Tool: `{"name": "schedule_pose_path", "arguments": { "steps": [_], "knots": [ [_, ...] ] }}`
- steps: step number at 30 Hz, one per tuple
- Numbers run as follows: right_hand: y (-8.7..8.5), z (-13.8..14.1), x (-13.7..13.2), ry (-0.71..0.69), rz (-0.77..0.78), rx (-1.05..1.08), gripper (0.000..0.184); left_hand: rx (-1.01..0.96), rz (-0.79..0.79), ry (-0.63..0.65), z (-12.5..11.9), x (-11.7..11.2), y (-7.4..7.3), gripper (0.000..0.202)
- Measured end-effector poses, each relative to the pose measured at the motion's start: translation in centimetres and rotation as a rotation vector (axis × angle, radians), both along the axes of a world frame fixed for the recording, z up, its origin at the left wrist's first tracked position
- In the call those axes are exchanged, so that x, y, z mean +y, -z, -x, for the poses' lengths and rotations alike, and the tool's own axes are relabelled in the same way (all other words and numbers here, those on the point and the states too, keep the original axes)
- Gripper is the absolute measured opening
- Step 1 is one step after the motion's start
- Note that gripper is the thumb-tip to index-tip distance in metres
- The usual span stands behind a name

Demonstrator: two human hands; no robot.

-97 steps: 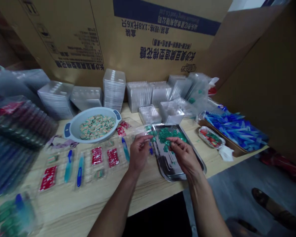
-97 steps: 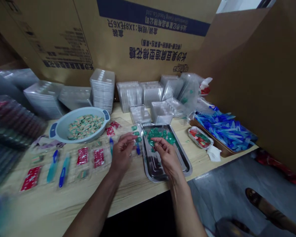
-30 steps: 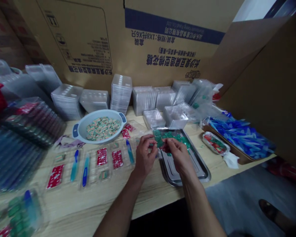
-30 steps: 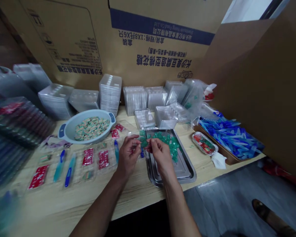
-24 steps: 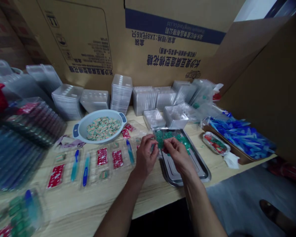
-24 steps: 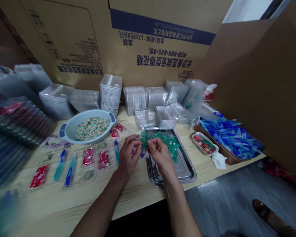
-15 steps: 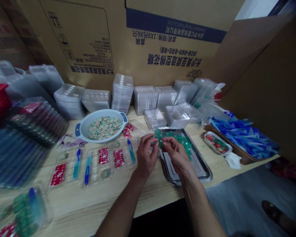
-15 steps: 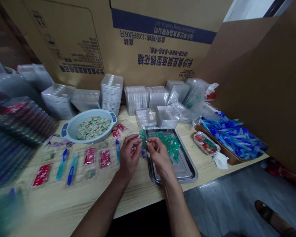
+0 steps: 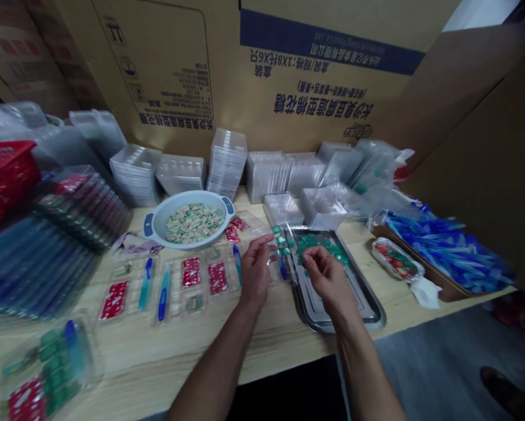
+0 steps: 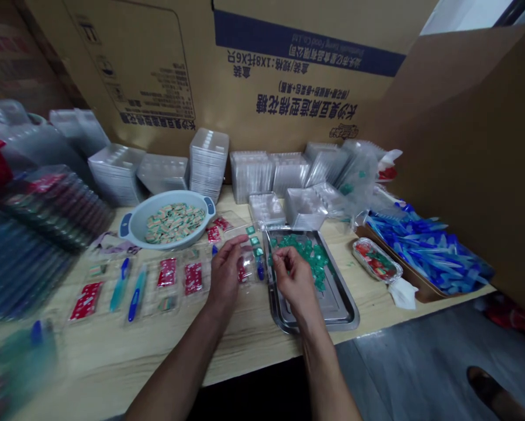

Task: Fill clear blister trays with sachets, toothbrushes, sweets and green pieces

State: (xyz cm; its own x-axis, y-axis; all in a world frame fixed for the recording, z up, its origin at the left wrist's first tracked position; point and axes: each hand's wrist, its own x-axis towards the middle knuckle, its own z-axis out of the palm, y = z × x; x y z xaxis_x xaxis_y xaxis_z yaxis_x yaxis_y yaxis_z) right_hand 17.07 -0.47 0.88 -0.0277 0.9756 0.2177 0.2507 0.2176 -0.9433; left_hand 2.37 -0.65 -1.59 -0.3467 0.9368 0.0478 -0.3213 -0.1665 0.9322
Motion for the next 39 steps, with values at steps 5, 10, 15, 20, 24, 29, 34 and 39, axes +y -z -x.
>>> {"name": "schedule_pose_path", "arguments": {
  "steps": [5,10,15,20,24,29,34,39],
  "knots": [
    [0.3,0.4,-0.3,0.086,-0.096,-0.296,0.024,-0.032,-0.057,0.023,-0.1,-0.2,0.1,0.03],
    [0.2,1.4,-0.6,0.116,-0.129,-0.4,0.024,0.056,-0.128,0.036,-0.4,-0.8,-0.2,0.033],
    [0.9,2.5,-1.3,0.13,-0.151,-0.485,0.02,0.014,-0.141,0.023,-0.7,-1.0,0.1,0.034],
    [1.4,2.6,-1.7,0.126,-0.223,-0.592,0.017,-0.072,-0.118,-0.052,-0.7,-0.6,0.6,0.031],
    [1.4,2.3,-1.5,0.13,-0.261,-0.63,0.017,-0.135,-0.083,-0.046,-0.7,-0.5,0.7,0.031],
    [1.5,2.4,-1.2,0.119,-0.288,-0.668,0.017,-0.089,-0.065,-0.006,-0.8,-0.4,0.7,0.035],
    [1.7,2.5,-0.8,0.126,-0.252,-0.572,0.016,-0.119,-0.044,-0.003,-0.5,-0.3,-0.1,0.046],
    [0.6,3.2,-0.9,0.23,-0.267,-0.523,0.018,-0.235,-0.132,0.035,-0.6,-0.6,-1.1,0.087]
  ]
}}
